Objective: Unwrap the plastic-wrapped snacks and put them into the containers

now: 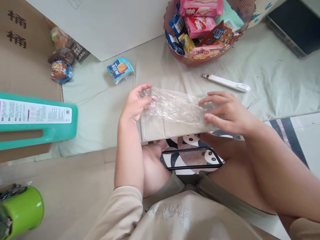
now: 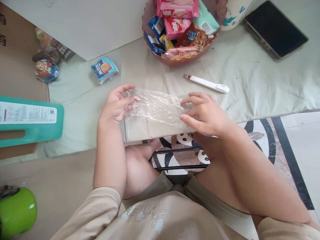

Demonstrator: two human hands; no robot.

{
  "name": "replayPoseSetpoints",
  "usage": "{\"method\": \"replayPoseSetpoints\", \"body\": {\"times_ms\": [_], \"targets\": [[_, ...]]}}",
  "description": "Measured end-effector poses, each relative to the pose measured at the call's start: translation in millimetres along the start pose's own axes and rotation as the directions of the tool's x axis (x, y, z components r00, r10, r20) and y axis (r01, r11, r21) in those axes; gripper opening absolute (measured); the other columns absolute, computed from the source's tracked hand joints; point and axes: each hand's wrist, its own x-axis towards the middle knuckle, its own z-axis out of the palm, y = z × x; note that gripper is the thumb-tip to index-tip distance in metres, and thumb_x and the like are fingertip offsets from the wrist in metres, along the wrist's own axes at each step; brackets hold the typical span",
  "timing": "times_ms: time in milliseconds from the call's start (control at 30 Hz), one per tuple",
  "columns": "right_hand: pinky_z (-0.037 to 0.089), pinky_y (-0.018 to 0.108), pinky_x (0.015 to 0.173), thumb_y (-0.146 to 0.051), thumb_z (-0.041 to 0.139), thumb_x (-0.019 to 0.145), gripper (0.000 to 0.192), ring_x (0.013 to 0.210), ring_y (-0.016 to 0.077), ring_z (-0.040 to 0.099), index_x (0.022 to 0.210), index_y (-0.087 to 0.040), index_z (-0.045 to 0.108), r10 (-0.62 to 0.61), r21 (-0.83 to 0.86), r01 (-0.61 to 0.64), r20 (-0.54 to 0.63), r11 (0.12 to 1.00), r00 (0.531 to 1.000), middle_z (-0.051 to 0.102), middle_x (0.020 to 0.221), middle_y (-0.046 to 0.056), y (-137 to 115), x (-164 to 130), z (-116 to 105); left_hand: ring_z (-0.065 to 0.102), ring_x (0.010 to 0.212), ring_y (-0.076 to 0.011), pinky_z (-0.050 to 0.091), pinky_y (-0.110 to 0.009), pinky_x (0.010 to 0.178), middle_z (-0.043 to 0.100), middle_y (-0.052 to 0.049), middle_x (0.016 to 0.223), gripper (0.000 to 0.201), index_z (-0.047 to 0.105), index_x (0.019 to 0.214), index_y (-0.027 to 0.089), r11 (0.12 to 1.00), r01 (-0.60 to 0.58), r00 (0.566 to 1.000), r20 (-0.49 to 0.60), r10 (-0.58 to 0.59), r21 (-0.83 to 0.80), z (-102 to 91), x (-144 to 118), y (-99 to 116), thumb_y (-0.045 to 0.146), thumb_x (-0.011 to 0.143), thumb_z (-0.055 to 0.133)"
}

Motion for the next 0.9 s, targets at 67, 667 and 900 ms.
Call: {"method": "replayPoseSetpoints", "body": {"times_ms": [67, 667, 900], "targets": [[0.044, 0.068, 0.106, -0.045, 0.055, 0.093, 0.042, 0.125, 0.0429, 0.061, 0.059, -0.024, 0.069, 0.117, -0.044, -0.125, -0.162, 0.991, 0.980, 0.077, 0.116, 0.012, 0.3, 1.5, 1.7, 0.074, 0.079, -0.0160, 0.050, -0.019, 0.051, 0.067, -0.007, 0.124, 0.050, 0.071, 0.109, 0.022, 0.999, 0.020, 1.000, 0.010, -0.020, 0.045, 0.0, -2.1, -0.2, 0.006, 0.062, 0.075], [0.049, 0.027, 0.049, -0.032, 0.069, 0.085, 0.016, 0.056, 0.0142, 0.063, 0.096, -0.021, 0.065, 0.153, 0.641, -0.531, 0.549, 0.554, 0.822, 0.073, 0.075, 0.001, -46.9, 23.1, 17.0, 0.075, 0.075, -0.0201, 0.037, -0.020, 0.038, 0.069, -0.006, 0.129, 0.060, 0.076, 0.110, 0.024, 0.999, -0.038, 0.918, 0.395, 0.032, 0.005, 42.9, -19.4, 10.5, 0.003, 0.056, 0.063], [0.035, 0.024, 0.039, -0.021, 0.068, 0.082, 0.010, 0.043, 0.0107, 0.051, 0.091, -0.020, 0.064, 0.431, 0.676, -0.518, 0.314, 0.525, 0.846, 0.062, 0.055, -0.004, -44.7, 25.8, 14.2, 0.073, 0.079, -0.0146, 0.042, -0.021, 0.043, 0.072, -0.004, 0.124, 0.029, 0.070, 0.099, 0.026, 0.987, -0.155, 0.983, -0.101, 0.151, -0.037, 26.0, 2.9, -3.8, 0.015, 0.072, 0.069]]}}
